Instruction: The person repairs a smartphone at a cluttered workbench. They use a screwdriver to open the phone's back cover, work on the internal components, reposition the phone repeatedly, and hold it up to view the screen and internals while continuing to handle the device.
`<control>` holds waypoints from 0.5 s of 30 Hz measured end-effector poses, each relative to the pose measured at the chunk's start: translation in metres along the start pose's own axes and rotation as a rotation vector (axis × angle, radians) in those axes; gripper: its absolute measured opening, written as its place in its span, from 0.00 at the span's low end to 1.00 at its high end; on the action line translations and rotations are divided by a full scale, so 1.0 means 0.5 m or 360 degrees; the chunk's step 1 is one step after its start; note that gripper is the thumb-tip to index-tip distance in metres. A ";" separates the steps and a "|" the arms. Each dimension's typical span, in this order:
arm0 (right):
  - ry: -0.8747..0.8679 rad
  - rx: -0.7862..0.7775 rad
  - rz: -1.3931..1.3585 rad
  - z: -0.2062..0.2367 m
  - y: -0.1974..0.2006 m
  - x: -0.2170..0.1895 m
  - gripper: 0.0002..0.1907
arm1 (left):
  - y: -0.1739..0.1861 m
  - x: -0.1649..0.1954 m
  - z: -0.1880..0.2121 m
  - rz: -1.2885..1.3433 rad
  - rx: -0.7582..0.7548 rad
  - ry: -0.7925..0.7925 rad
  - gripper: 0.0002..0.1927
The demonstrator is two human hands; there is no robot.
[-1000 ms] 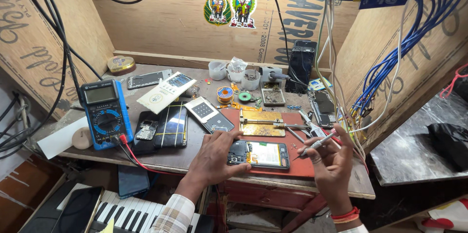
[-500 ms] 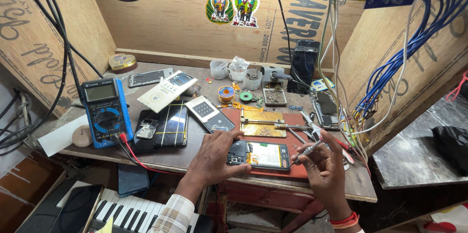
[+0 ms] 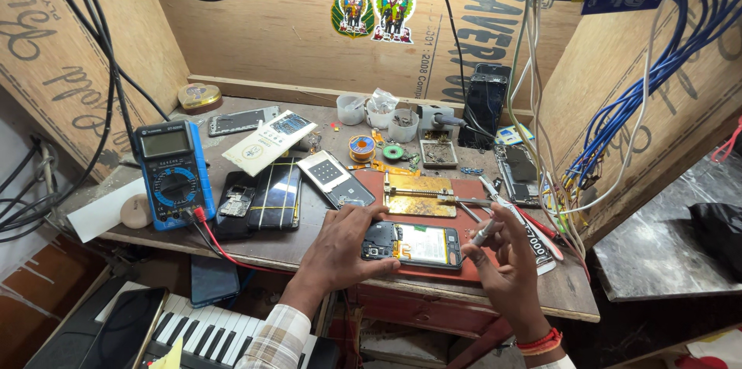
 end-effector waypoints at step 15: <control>-0.0165 0.0025 -0.0293 -0.003 0.011 0.007 0.41 | -0.008 -0.010 -0.007 -0.0031 -0.0030 0.0064 0.50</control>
Point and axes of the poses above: each hand's wrist, its own z-axis away from the middle knuckle, its own y-axis out of the back of the hand, x = y × z, the point moved 8 cm from there along -z, towards the middle knuckle, and after that the axes turned 9 degrees about x, right-handed, at the moved point
